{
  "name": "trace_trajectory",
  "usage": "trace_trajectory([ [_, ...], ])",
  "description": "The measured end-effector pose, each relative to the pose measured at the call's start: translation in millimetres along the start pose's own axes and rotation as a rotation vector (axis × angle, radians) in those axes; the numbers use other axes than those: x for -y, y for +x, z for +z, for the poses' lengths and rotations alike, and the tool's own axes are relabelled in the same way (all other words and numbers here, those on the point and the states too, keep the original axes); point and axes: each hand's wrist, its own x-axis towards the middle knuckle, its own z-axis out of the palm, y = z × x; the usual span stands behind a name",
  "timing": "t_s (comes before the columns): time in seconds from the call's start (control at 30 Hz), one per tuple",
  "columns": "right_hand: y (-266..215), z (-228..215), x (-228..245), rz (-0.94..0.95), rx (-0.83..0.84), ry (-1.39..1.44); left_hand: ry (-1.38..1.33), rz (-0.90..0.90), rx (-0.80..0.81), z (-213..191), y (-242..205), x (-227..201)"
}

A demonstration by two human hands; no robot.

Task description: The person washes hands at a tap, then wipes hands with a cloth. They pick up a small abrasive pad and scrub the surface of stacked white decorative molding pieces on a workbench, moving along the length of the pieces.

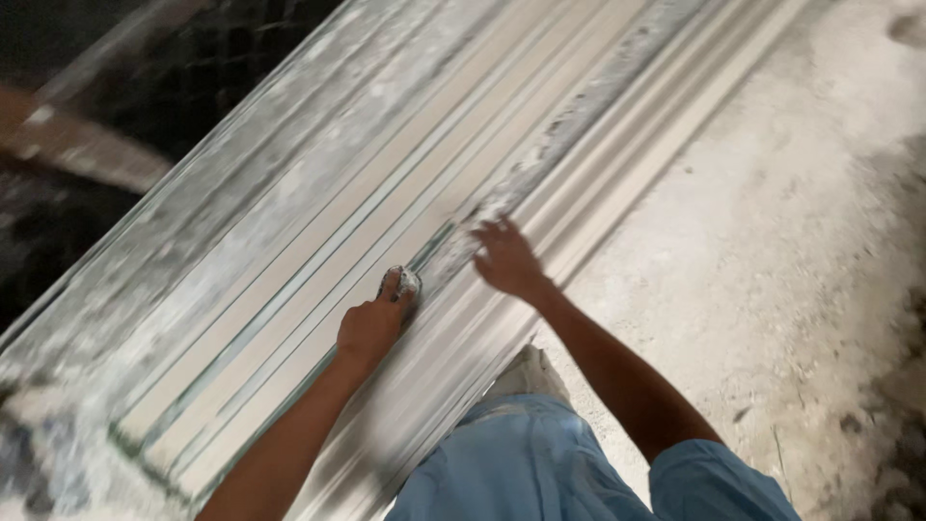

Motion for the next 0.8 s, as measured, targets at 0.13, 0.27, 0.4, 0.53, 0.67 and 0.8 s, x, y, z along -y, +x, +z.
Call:
trace_trajectory([
  [0.13, 0.4, -5.1, -4.6, 0.149, 0.087, 0.126, 0.018, 0.058, -0.087, -22.6, 83.8, -44.6],
  [0.27, -11.3, -13.5, -23.8, 0.164, -0.083, 0.222, -0.034, 0.108, -0.142, -39.8, 120.8, -55.4],
  [0.4, -25.4, -20.5, -48.8, 0.206, -0.142, 0.377, 0.073, 0.004, 0.062, -51.0, 133.9, -55.1],
  [0.53, -33.1, -28.8, -76.0, 0.172, -0.181, 0.375, 0.092, -0.129, 0.215, -60.4, 152.9, -65.0],
  [0.67, -32.9, -33.4, -92.2, 0.165, -0.172, 0.375, 0.103, -0.17, 0.269, -61.6, 165.1, -66.9],
  [0.8, -34.1, -30.0, -88.7, 0.187, -0.161, 0.422, 0.098, -0.149, 0.231, -54.8, 159.2, -63.9],
])
